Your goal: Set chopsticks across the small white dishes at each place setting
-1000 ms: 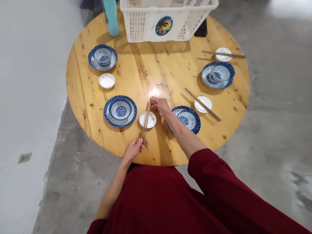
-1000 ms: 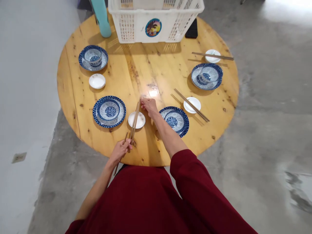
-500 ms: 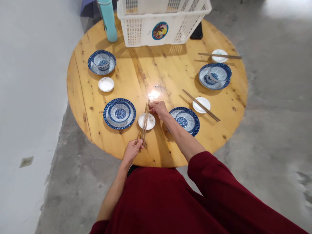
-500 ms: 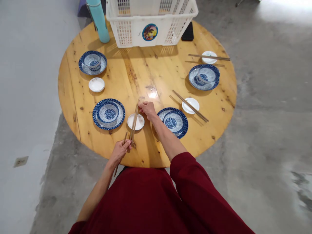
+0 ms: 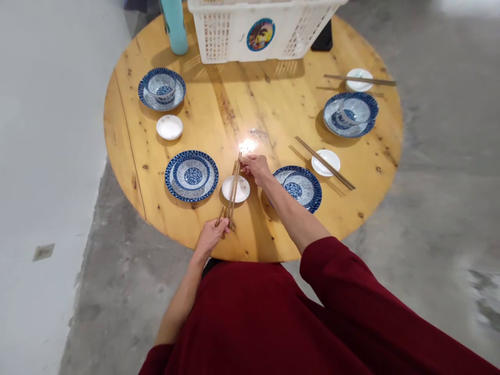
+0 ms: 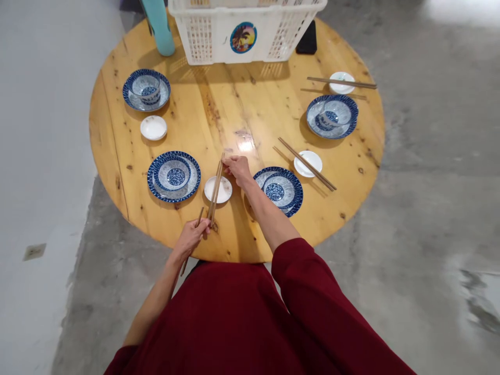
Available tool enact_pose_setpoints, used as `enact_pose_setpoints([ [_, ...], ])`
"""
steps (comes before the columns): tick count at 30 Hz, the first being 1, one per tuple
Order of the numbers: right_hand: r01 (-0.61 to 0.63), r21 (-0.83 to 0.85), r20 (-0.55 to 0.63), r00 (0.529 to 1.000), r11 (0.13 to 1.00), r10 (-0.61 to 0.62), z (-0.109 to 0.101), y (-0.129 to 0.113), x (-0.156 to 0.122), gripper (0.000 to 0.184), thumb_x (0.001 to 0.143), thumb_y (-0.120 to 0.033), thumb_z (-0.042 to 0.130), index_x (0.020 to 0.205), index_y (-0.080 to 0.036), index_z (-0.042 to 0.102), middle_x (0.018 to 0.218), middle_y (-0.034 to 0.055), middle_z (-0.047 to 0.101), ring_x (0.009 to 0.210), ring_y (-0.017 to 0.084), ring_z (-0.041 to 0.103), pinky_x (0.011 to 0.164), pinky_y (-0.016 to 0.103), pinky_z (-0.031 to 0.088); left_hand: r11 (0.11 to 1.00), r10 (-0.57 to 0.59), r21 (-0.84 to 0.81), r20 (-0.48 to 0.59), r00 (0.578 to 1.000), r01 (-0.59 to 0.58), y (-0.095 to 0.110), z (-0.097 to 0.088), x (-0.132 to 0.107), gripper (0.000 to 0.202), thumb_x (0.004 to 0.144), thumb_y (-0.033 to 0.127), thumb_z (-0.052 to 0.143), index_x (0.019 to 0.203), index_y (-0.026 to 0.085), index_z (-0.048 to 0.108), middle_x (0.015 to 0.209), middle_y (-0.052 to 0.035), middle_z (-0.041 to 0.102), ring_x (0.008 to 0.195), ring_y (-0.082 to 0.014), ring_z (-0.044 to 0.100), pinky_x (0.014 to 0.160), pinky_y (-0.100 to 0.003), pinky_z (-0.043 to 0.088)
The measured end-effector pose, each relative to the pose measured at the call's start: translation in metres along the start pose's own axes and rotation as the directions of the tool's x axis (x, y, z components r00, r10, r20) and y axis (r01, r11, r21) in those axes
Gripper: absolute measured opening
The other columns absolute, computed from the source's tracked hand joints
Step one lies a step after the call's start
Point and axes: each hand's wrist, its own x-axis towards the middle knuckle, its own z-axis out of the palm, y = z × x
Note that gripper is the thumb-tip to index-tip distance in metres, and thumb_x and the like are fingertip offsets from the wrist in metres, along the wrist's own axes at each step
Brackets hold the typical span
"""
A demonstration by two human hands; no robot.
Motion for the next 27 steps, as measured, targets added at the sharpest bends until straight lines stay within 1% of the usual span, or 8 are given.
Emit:
enact_pose_setpoints([
  [5,-0.010,-0.021,-0.040,0.999,1.000,0.009,-0.004,0.001,-0.010,0.034,0.093,-0.031,0.056,0.108,0.000,0.060,0.099,0.0064,0.063,0.058,-0.004,0.049,0.052,0.010,0.032,0.998,-0.056,0.035,-0.052,0.997,0.058,0.003,-0.006,-0.003,0.070,0.081,0.079,0.053,0.076,0.011,0.065,0.069,-0.0074,0.058,0.058,-0.0111,0.039,0.056,-0.026,0.027],
  [10,0.106,-0.041,-0.203,0.973,0.994,-0.112,-0.016,0.000,-0.036,0.037,0.096,-0.028,0.047,0.120,-0.003,0.059,0.117,0.0068,0.062,0.063,-0.009,0.049,0.056,0.004,0.034,0.998,-0.015,0.059,-0.199,0.980,0.027,0.000,-0.020,-0.013,0.064,0.086,0.071,0.052,0.075,0.010,0.066,0.100,-0.0144,0.071,0.058,-0.0096,0.045,0.056,-0.027,0.034],
  [13,0.221,-0.047,-0.209,0.952,0.974,-0.226,-0.019,-0.002,-0.058,0.043,0.097,-0.030,0.044,0.129,-0.004,0.056,0.113,0.0055,0.062,0.063,-0.010,0.048,0.059,0.003,0.036,0.998,0.006,0.064,-0.285,0.959,0.013,0.004,-0.027,-0.024,0.058,0.090,0.065,0.051,0.082,0.010,0.069,0.084,-0.0109,0.068,0.061,-0.0122,0.050,0.060,-0.027,0.038],
  [15,0.308,-0.057,-0.140,0.939,0.950,-0.313,-0.018,0.000,-0.072,0.046,0.097,-0.033,0.044,0.129,-0.003,0.056,0.109,0.0059,0.062,0.063,-0.009,0.047,0.060,0.003,0.038,0.997,0.019,0.071,-0.318,0.948,0.004,0.010,-0.030,-0.032,0.057,0.092,0.062,0.050,0.091,0.010,0.072,0.075,-0.0078,0.064,0.063,-0.0130,0.051,0.061,-0.026,0.038],
  [18,0.426,-0.068,0.028,0.905,0.902,-0.425,-0.007,0.008,-0.094,0.054,0.094,-0.046,0.048,0.122,-0.002,0.060,0.104,0.0060,0.062,0.065,-0.009,0.048,0.063,0.002,0.041,0.994,0.027,0.107,-0.380,0.924,0.015,0.017,-0.033,-0.045,0.058,0.091,0.062,0.048,0.089,0.010,0.073,0.069,-0.0061,0.060,0.060,-0.0124,0.047,0.061,-0.027,0.036],
  [21,0.470,-0.122,0.212,0.873,0.874,-0.439,0.011,0.021,-0.119,0.058,0.092,-0.054,0.049,0.112,-0.002,0.066,0.092,0.0050,0.062,0.069,-0.008,0.051,0.065,0.000,0.039,0.994,0.001,0.096,-0.434,0.901,0.046,0.018,-0.036,-0.058,0.065,0.088,0.068,0.046,0.093,0.009,0.074,0.065,-0.0051,0.058,0.058,-0.0130,0.044,0.060,-0.028,0.035],
  [24,0.557,-0.195,0.381,0.801,0.807,-0.461,0.035,0.033,-0.147,0.055,0.094,-0.051,0.047,0.106,-0.004,0.070,0.090,0.0040,0.061,0.069,-0.011,0.047,0.065,-0.002,0.034,0.996,-0.015,0.075,-0.459,0.888,0.056,0.015,-0.044,-0.069,0.073,0.086,0.074,0.044,0.096,0.009,0.075,0.063,-0.0043,0.056,0.057,-0.0141,0.045,0.061,-0.028,0.037],
  [27,0.654,-0.147,0.473,0.705,0.742,-0.528,0.065,0.044,-0.176,0.052,0.094,-0.049,0.050,0.110,-0.005,0.072,0.099,0.0045,0.062,0.071,-0.013,0.048,0.068,-0.003,0.036,0.996,-0.001,0.077,-0.462,0.887,0.041,0.013,-0.057,-0.077,0.064,0.085,0.071,0.045,0.080,0.012,0.069,0.063,-0.0057,0.056,0.062,-0.0154,0.050,0.066,-0.028,0.040],
])
